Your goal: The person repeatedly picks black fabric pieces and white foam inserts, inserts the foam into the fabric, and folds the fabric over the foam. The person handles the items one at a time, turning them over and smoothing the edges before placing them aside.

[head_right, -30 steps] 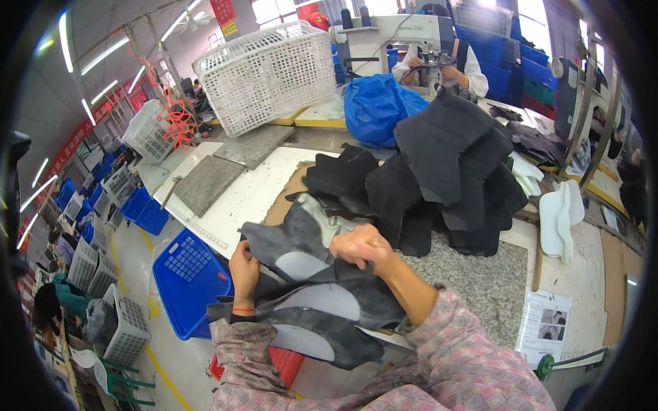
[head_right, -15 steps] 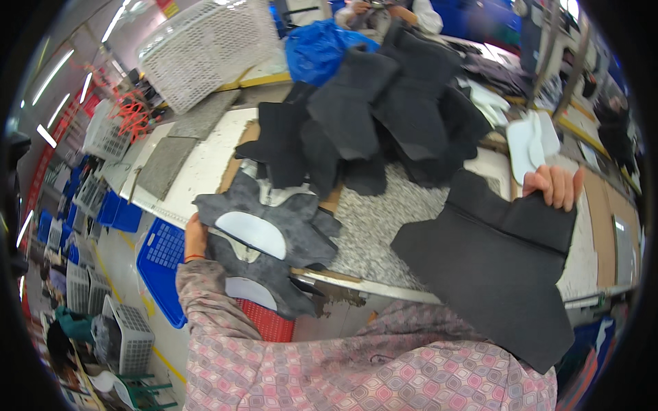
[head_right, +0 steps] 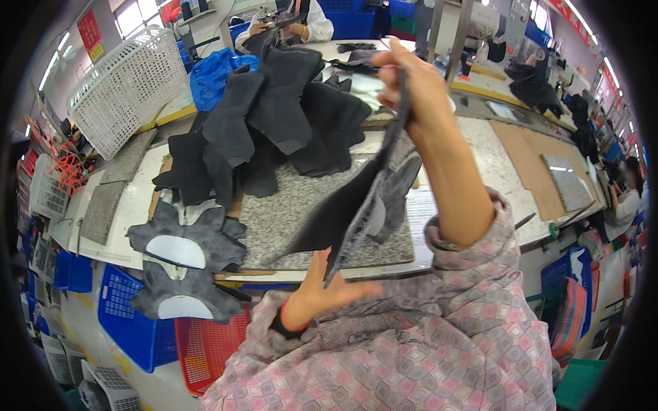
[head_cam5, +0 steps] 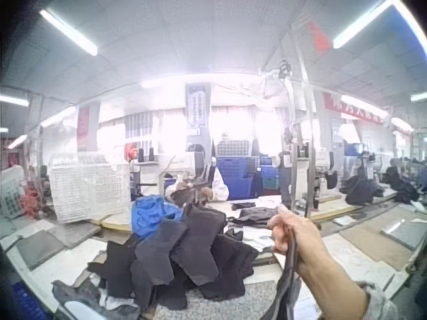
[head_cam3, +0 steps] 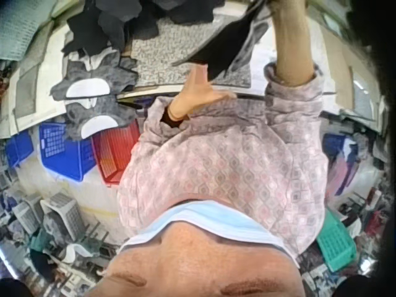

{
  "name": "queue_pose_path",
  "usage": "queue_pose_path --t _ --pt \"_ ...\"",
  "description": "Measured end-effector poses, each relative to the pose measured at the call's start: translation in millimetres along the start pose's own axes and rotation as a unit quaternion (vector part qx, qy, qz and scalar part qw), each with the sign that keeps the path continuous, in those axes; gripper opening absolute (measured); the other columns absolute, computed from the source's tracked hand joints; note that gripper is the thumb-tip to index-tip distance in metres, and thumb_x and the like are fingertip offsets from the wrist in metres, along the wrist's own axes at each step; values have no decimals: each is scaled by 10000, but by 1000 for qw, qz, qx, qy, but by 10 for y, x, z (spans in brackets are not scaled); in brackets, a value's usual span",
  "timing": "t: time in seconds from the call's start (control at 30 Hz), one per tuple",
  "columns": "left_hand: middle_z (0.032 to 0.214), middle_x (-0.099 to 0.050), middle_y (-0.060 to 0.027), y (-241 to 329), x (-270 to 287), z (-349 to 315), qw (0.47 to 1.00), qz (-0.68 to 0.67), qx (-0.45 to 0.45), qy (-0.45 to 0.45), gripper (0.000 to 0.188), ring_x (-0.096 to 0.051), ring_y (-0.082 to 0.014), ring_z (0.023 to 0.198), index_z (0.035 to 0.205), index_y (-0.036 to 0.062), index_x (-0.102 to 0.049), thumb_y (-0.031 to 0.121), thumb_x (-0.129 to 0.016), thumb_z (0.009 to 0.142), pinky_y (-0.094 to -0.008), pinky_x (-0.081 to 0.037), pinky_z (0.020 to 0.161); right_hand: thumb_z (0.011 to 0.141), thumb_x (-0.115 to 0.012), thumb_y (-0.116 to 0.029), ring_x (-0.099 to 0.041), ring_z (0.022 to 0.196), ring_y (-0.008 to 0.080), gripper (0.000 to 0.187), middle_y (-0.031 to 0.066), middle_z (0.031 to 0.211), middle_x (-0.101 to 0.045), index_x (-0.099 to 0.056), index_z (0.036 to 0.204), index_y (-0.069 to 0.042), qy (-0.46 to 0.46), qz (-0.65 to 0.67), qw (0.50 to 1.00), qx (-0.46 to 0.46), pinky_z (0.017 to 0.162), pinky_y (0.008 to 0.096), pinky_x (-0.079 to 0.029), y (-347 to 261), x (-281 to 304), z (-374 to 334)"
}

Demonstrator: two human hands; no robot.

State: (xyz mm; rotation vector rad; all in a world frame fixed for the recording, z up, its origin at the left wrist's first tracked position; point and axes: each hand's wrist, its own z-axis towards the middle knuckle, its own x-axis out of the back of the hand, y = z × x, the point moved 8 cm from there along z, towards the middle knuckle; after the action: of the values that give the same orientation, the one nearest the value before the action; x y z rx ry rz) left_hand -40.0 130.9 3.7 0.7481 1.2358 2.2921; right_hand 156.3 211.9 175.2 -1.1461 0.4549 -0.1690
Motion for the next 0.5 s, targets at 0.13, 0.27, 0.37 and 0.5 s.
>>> queue_pose_path --t 0.13,0.27,0.37,0.5 --pt "1255 -546 -127 -480 -218 46 991 -5 132 11 573 -534 -214 1092 1360 -1 -413 162 -652 866 -327 -421 954 926 -556 -486 -500 583 83 460 -12 759 -538 -594 1041 -42 -15 -151 988 9 553 222 -410 89 -99 29" --pt "1071 -652 -81 -800 -135 -332 949 -169 240 112 312 -662 -195 849 1233 24 -560 93 -562 928 -313 -553 765 875 -451 -693 -510 850 157 720 33 1022 -573 -499 1251 -81 -87 166 939 -289 836 392 -376 992 222 -106" --pt "1085 -631 -117 -1054 -80 -784 871 -288 335 214 310 -663 -214 869 1218 0 -529 39 -560 912 -307 -587 637 878 -546 -591 -511 879 159 608 29 1045 -558 -492 1218 -91 -48 188 939 -285 812 440 -415 1529 665 15" --pt "1149 -590 -156 -1264 73 -1091 824 -372 316 289 378 -660 -255 916 1271 -11 -437 19 -546 910 -347 -615 627 838 -685 -349 -526 921 164 453 42 1052 -562 -512 1168 -92 109 4 961 -255 783 418 -462 2074 1719 388"
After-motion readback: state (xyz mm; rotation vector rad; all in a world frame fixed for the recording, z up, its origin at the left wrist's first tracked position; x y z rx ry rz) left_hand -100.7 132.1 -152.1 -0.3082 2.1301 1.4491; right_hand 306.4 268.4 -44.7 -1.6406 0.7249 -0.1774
